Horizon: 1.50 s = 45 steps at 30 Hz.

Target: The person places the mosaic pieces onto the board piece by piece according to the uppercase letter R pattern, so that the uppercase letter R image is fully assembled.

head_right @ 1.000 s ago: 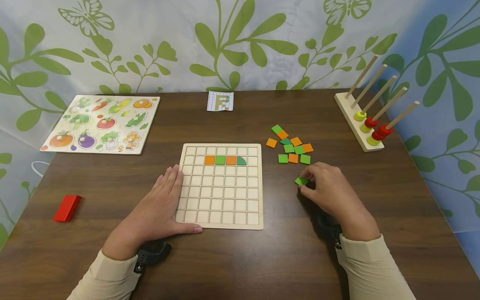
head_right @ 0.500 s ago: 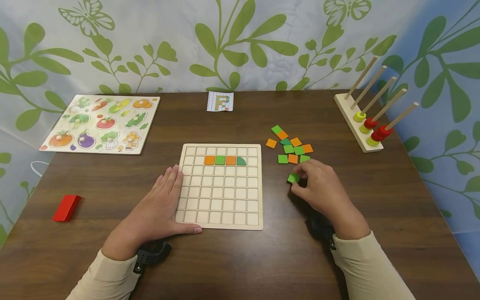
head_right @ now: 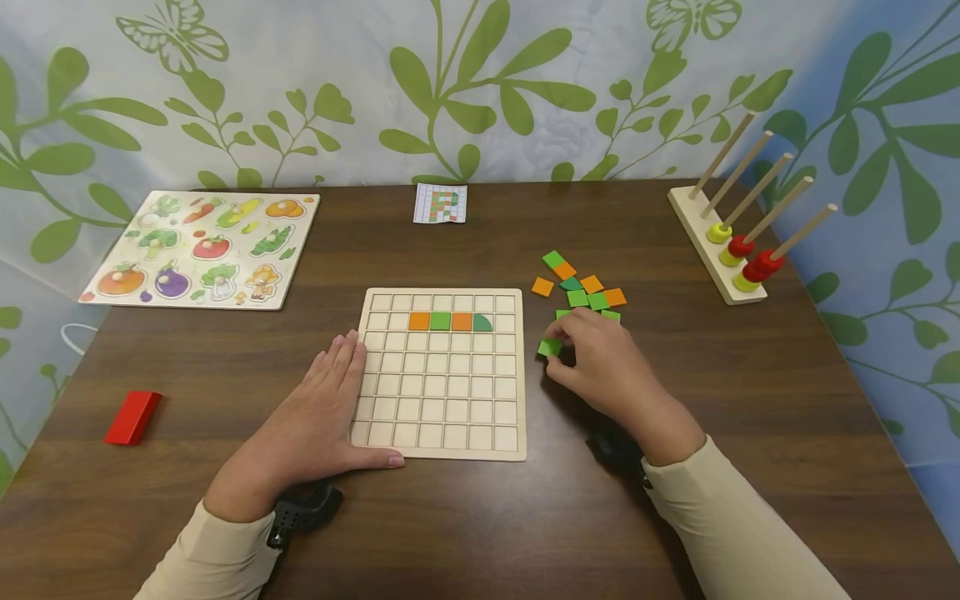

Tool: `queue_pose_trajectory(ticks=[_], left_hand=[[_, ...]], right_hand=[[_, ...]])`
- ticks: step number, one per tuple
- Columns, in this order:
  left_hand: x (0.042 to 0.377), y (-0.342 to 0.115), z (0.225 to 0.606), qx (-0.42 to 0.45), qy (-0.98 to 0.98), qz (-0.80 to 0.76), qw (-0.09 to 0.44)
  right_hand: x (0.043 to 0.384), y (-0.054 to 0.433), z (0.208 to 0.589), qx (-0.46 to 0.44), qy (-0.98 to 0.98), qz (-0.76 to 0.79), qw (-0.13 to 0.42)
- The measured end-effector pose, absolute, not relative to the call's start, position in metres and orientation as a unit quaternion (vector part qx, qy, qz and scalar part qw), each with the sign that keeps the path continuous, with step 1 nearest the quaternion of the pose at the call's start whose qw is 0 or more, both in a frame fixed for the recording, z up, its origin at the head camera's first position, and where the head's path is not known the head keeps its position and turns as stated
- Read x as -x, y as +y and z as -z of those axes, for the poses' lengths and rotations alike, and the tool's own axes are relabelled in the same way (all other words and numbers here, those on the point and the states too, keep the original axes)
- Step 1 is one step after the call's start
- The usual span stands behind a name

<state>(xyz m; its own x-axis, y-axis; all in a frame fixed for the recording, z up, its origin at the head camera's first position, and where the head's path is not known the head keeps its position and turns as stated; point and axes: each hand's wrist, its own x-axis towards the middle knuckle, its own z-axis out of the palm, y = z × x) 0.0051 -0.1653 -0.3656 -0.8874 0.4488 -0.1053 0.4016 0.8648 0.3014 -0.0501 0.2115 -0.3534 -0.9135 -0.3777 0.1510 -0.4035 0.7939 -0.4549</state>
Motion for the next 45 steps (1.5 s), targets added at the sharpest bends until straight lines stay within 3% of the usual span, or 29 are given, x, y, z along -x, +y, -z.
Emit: queue_pose_trajectory(ticks=[15, 45], left_hand=[[-0.005, -0.166, 0.366, -0.225, 0.961, -0.140, 0.084], [-0.005, -0.166, 0.366, -0.222, 0.962, -0.136, 0.086]], right_hand=[[0.068, 0.163, 0.348, -0.304, -0.916, -0.260, 0.021], [0.075, 0.150, 0.353, -0.308, -0.911, -0.271, -0.020]])
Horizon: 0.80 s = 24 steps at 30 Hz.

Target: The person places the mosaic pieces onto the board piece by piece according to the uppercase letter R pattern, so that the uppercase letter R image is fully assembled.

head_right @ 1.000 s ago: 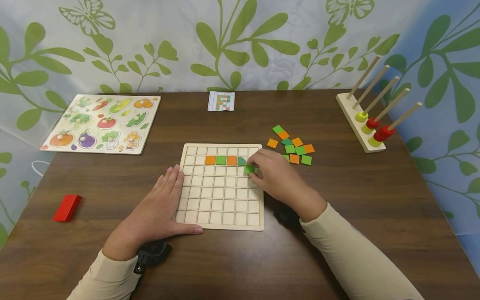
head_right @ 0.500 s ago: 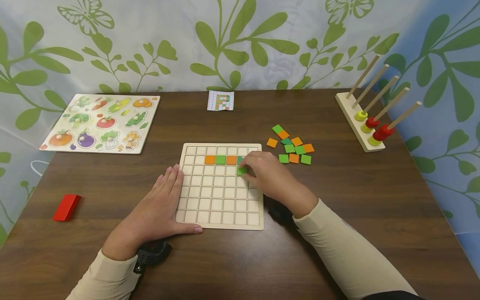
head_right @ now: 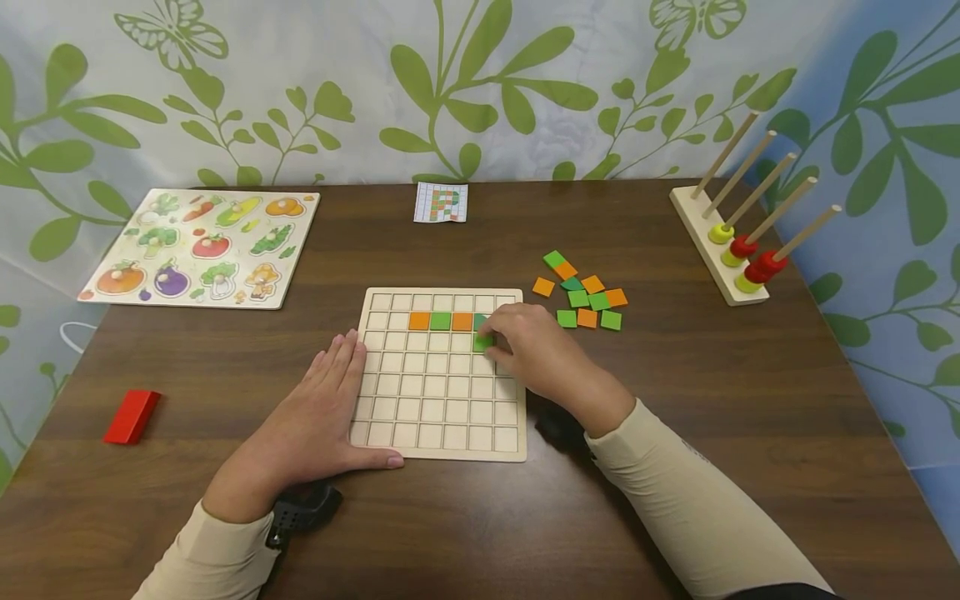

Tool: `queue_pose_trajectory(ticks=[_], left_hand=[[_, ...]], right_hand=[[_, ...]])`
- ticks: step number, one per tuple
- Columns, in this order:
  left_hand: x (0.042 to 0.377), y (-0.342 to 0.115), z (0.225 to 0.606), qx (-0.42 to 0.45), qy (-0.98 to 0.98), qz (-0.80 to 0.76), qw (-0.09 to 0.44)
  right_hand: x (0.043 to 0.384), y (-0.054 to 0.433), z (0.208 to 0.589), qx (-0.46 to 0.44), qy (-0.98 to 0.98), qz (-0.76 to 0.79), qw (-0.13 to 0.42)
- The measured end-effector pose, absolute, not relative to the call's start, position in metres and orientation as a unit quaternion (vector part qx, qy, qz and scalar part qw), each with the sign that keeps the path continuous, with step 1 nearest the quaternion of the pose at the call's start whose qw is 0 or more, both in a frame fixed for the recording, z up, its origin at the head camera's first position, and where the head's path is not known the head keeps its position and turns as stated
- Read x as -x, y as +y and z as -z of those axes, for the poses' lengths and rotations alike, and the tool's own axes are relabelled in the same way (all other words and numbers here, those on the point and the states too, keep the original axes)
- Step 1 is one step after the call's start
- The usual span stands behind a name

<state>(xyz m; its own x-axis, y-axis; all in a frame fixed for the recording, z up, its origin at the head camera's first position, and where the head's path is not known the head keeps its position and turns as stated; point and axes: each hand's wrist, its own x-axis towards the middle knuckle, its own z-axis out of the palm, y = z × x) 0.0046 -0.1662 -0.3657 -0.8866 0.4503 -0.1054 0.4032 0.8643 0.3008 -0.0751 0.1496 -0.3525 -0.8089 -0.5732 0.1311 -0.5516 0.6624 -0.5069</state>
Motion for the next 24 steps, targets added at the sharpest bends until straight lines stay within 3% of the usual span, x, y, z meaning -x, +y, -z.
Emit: queue_pose_trajectory(ticks=[24], left_hand=[[-0.0043, -0.1653, 0.3651, -0.223, 0.962, -0.131, 0.087]], right_hand=[[0.0786, 0.1572, 0.3502, 0.294, 0.915, 0.274, -0.001]])
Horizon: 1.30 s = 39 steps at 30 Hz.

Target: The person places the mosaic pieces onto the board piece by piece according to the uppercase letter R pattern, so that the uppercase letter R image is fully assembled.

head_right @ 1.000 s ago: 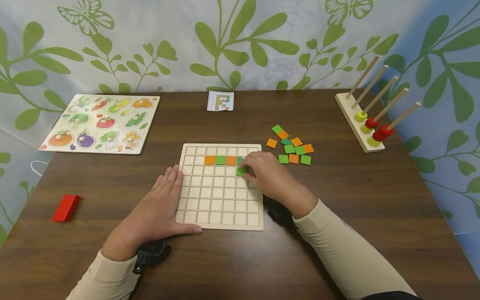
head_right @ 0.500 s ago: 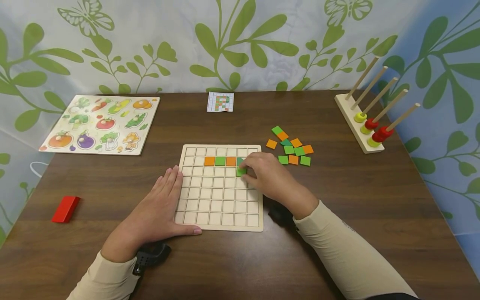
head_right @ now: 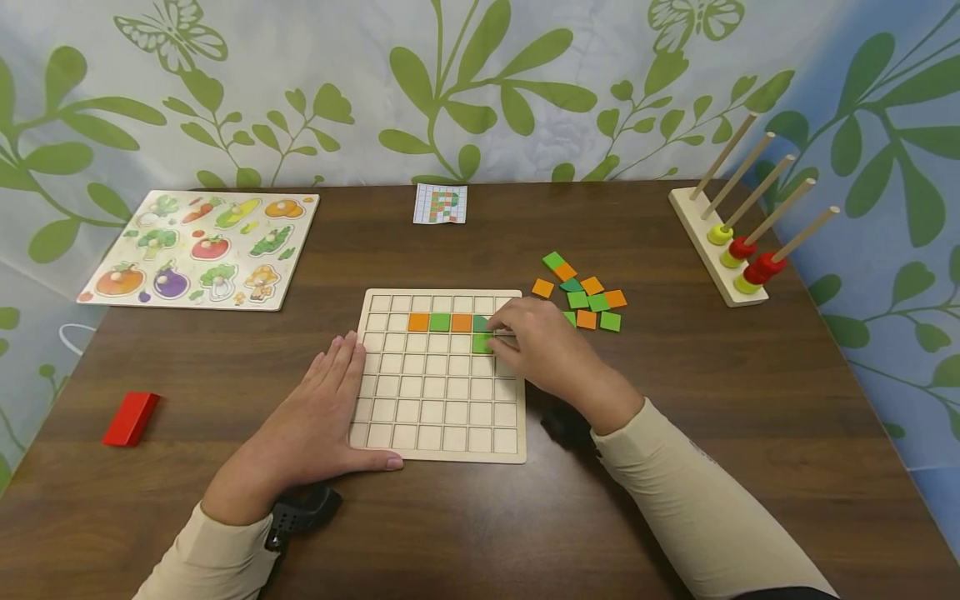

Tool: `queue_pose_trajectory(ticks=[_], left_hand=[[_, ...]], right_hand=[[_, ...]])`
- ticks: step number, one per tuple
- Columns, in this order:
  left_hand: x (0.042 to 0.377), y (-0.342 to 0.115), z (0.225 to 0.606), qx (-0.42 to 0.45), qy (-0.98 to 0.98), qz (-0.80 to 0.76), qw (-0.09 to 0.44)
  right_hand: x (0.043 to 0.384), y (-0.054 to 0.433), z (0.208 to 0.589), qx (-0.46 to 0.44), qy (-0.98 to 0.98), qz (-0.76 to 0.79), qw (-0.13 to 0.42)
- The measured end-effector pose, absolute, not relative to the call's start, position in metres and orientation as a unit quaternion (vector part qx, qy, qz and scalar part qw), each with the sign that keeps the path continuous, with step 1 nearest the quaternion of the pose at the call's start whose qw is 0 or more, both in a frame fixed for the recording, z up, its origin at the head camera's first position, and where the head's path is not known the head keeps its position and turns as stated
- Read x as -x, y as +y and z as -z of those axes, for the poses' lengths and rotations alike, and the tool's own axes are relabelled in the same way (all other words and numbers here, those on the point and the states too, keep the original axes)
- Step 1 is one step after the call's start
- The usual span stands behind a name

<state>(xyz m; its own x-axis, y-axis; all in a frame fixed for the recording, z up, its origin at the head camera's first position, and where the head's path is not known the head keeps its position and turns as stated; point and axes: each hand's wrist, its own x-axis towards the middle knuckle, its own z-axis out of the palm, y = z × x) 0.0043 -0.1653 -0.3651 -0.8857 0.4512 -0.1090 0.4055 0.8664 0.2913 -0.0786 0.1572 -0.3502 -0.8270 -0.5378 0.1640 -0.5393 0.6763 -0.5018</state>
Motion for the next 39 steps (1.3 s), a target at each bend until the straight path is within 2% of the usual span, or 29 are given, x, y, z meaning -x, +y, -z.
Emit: queue_pose_trajectory(ticks=[22, 32, 39], left_hand=[[-0.003, -0.165, 0.365, -0.224, 0.963, -0.126, 0.084], [-0.004, -0.165, 0.365, -0.222, 0.963, -0.128, 0.087], [-0.004, -0.165, 0.365, -0.221, 0.963, -0.128, 0.088]], right_hand=[[0.095, 0.179, 0.348, -0.249, -0.935, -0.250, 0.021], [0.105, 0.196, 0.348, -0.252, -0.929, -0.262, 0.062], [0.111, 0.208, 0.345, -0.208, -0.941, -0.262, 0.046]])
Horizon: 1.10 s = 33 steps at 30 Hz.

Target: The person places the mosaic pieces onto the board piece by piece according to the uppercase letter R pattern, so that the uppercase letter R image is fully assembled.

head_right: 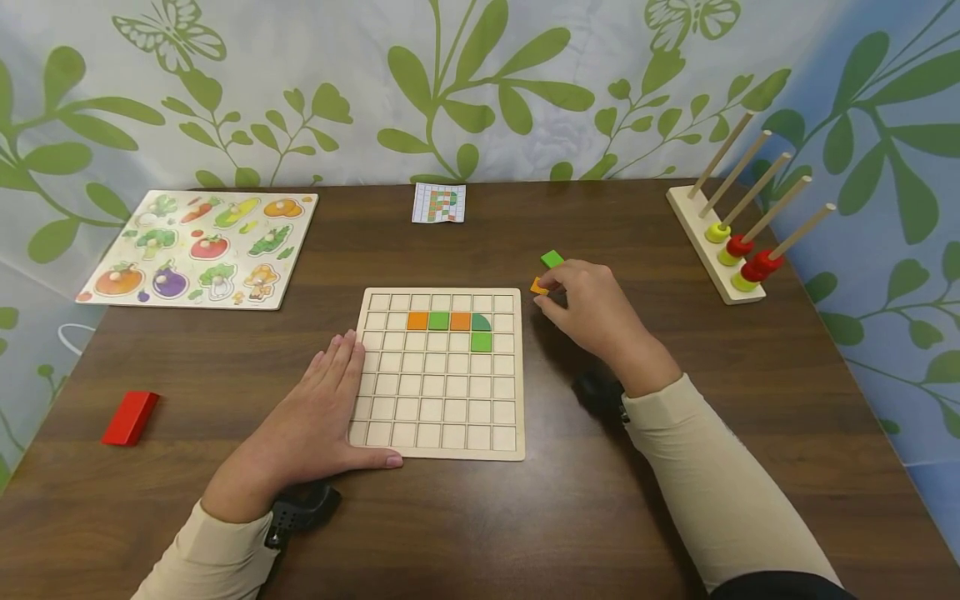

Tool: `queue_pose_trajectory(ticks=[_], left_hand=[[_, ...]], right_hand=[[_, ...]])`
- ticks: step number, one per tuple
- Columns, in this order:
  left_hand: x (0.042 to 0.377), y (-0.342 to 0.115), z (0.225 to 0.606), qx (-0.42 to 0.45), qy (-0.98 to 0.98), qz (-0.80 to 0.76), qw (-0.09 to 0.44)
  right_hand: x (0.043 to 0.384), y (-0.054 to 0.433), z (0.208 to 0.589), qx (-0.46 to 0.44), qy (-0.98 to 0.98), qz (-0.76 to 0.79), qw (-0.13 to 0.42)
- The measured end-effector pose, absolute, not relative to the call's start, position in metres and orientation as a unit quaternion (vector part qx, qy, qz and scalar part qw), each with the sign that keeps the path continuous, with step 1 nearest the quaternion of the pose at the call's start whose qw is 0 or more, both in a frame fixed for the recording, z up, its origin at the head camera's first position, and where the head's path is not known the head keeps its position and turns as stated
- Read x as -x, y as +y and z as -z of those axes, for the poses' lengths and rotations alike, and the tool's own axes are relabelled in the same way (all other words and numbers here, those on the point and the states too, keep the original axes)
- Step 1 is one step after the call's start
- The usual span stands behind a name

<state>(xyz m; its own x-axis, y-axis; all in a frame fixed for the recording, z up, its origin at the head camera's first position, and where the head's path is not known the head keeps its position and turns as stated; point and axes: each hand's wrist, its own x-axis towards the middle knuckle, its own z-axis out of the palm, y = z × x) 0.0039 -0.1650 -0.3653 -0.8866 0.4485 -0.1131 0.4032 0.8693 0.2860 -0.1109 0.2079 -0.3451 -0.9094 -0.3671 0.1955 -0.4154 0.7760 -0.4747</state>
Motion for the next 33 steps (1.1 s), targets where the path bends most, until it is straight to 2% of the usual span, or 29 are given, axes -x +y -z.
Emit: queue_pose_trajectory(ticks=[23, 33], left_hand=[[-0.004, -0.165, 0.366, -0.222, 0.962, -0.134, 0.088], [-0.003, -0.165, 0.367, -0.220, 0.962, -0.133, 0.091]], right_hand=[[0.127, 0.230, 0.344, -0.136, -0.963, -0.232, -0.018], [0.129, 0.232, 0.345, -0.124, -0.965, -0.231, -0.026]])
